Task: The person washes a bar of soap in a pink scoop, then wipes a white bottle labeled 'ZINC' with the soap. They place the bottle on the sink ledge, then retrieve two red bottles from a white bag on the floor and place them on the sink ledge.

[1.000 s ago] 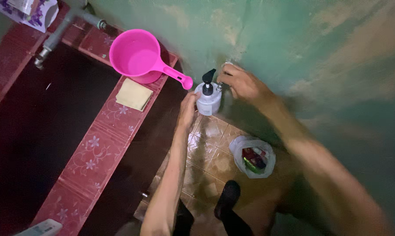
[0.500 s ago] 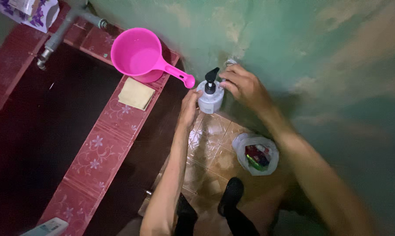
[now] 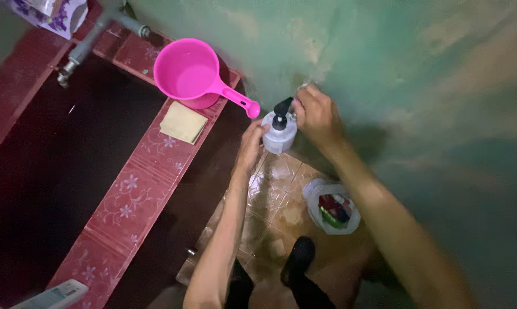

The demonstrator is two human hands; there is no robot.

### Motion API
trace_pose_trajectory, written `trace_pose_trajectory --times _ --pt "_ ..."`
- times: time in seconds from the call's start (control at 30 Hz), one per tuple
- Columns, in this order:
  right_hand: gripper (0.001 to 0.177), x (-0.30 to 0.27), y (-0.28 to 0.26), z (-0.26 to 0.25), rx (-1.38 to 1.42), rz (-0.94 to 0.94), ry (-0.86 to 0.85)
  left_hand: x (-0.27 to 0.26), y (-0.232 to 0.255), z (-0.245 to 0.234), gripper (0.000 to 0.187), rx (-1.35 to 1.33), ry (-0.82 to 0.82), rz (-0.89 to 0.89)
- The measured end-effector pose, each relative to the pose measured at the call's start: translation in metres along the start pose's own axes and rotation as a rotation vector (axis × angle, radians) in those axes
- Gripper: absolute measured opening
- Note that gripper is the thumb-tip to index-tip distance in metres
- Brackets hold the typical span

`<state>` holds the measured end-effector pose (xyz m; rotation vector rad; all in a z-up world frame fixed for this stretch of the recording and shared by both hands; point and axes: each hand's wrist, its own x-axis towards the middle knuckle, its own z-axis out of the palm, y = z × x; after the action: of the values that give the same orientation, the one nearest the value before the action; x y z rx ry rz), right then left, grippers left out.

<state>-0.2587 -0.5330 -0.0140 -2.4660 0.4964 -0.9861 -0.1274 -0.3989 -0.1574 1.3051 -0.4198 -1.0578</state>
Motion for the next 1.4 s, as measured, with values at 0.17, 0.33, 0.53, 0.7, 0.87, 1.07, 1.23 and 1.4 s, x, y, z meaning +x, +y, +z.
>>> trace_pose_trajectory --times 0.17,0.33,0.53,0.7,0.87,1.07,1.23,1.4 --pt "0.015 -0.002 0.004 0.003 -0.002 0.038 -0.007 -0.012 -0.004 0.003 0.047 -0.08 0.011 0.047" --pt "0.016 0.0 0.003 0.005 -0.041 0.033 -0.021 -0.05 0.011 -0.007 0.045 -0.05 0.099 -0.029" --pt "0.018 0.006 -0.008 -0.004 -0.169 0.149 -0.141 -0.106 0.043 -0.051 0.044 -0.201 0.134 0.052" --pt "0.051 -0.023 -0.064 0.002 -0.233 0.103 0.066 -0.148 0.074 -0.104 0.045 -0.346 0.178 0.129" --pt "0.063 -0.059 -0.135 0.068 0.205 0.112 -0.123 -0.17 0.084 -0.154 0.042 -0.278 0.297 0.125" --pt "0.086 -0.069 -0.21 0.145 0.378 0.051 -0.261 -0.193 0.088 -0.195 0.04 -0.302 0.368 0.113" --pt "0.086 -0.067 -0.251 0.182 0.436 0.199 -0.339 -0.209 0.089 -0.225 0.039 -0.22 0.393 0.087" --pt "0.076 -0.063 -0.275 0.203 0.509 0.327 -0.329 -0.205 0.08 -0.251 0.033 -0.284 0.368 0.11"
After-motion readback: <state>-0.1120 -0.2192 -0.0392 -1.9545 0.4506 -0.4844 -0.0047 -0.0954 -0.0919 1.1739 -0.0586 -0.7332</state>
